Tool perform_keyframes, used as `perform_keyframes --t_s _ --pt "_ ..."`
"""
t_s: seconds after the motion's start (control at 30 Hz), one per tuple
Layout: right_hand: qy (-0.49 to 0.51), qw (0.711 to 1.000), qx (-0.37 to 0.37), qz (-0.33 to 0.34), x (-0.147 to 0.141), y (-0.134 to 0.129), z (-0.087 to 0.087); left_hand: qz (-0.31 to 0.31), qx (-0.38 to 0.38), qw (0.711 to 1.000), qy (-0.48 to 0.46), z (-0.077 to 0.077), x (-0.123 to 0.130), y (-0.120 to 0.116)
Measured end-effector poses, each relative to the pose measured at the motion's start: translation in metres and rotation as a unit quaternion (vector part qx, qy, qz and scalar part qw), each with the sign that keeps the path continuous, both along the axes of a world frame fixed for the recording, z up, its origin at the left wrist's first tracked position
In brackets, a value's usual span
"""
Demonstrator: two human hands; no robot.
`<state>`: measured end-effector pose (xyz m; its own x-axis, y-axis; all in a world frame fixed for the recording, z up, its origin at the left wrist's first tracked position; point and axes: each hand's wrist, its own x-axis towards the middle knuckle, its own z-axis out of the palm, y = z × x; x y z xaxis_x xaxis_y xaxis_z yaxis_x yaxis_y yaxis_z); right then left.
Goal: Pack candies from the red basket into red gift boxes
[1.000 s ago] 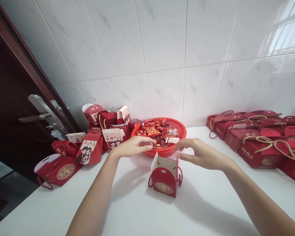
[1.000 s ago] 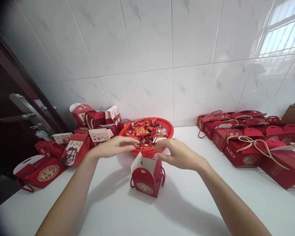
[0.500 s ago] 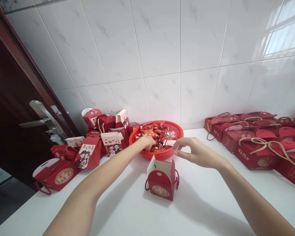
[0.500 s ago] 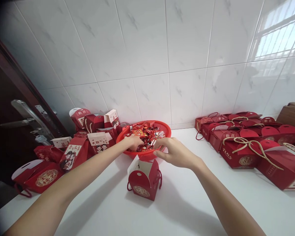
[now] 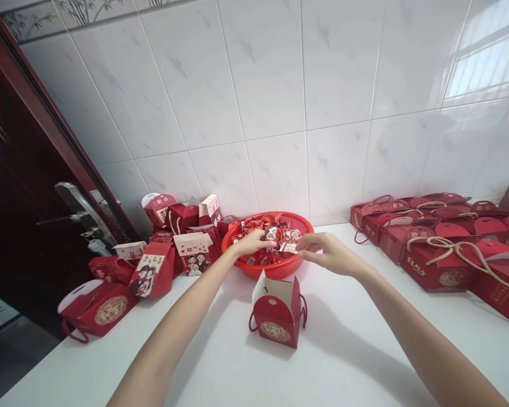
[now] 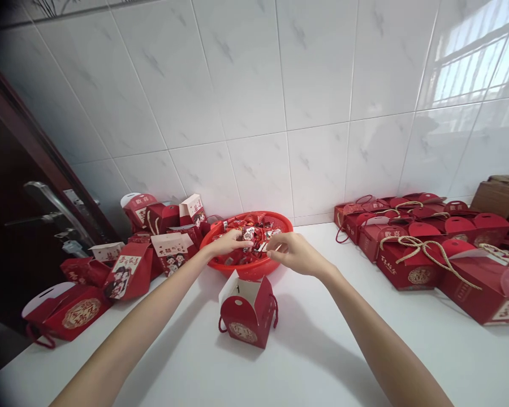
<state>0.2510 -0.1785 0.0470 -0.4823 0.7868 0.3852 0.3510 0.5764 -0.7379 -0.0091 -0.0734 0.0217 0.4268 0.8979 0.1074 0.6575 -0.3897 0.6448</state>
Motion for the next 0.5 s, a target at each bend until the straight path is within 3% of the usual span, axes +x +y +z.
perform_keyframes --t_s 0.33,0.43,0.5 --pt "0.193 0.972 -0.081 -0.109 -0.027 0.040 -0.049 -0.053 -0.083 0.986 -0.138 0.004 0.031 -0.023" --pt "0.161 0.970 -0.086 -0.160 -0.039 0.048 -0.048 -0.078 -0.101 0.980 -0.153 0.006 0.034 -0.025" --pt "0.135 0.970 -0.082 -0.183 -0.047 0.052 -0.041 -0.063 -0.073 0.980 -0.173 0.005 0.033 -0.025"
